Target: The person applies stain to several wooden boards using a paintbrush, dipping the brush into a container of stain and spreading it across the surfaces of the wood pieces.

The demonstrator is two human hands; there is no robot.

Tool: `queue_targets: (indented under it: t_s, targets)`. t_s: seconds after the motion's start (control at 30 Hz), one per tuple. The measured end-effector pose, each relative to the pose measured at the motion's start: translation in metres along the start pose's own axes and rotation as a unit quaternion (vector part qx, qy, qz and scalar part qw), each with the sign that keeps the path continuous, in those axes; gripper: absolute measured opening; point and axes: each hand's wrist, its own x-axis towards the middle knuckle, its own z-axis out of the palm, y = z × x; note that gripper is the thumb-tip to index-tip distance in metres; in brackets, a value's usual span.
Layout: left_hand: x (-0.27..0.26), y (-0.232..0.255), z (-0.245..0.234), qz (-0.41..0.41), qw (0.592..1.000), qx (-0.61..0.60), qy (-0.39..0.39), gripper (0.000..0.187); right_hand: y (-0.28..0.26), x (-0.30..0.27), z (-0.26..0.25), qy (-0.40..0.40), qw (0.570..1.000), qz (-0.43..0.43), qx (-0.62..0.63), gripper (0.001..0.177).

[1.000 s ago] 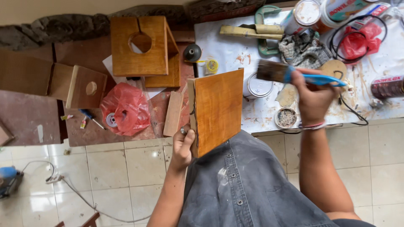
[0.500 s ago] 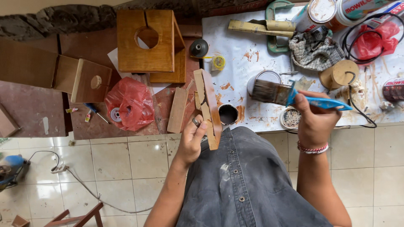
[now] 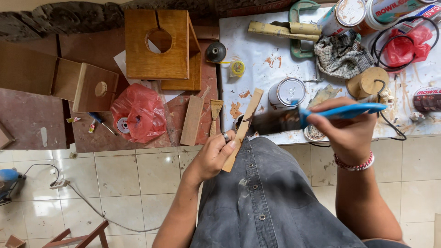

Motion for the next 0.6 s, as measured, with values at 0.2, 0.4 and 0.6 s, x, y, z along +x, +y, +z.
queue_targets:
  t_s: [0.2,0.4,0.6]
  targets:
    - [0.000,0.011,-0.002,0.028,0.995,0.074,-0.061,0.029,-0.021,0.024,0.000,-0.143,0.987,-0.058,-0.050,0.016]
    - [-0.001,0.012,-0.002,0.007,0.994,0.097,-0.050,0.029,-0.035,0.042,-0.016,-0.071,0.941,-0.271,-0.191,0.017]
    - [0.004,0.016,-0.001,0.017,0.992,0.124,-0.026,0.036,-0.064,0.014,0.011,-0.137,0.965,-0.197,-0.108,0.018]
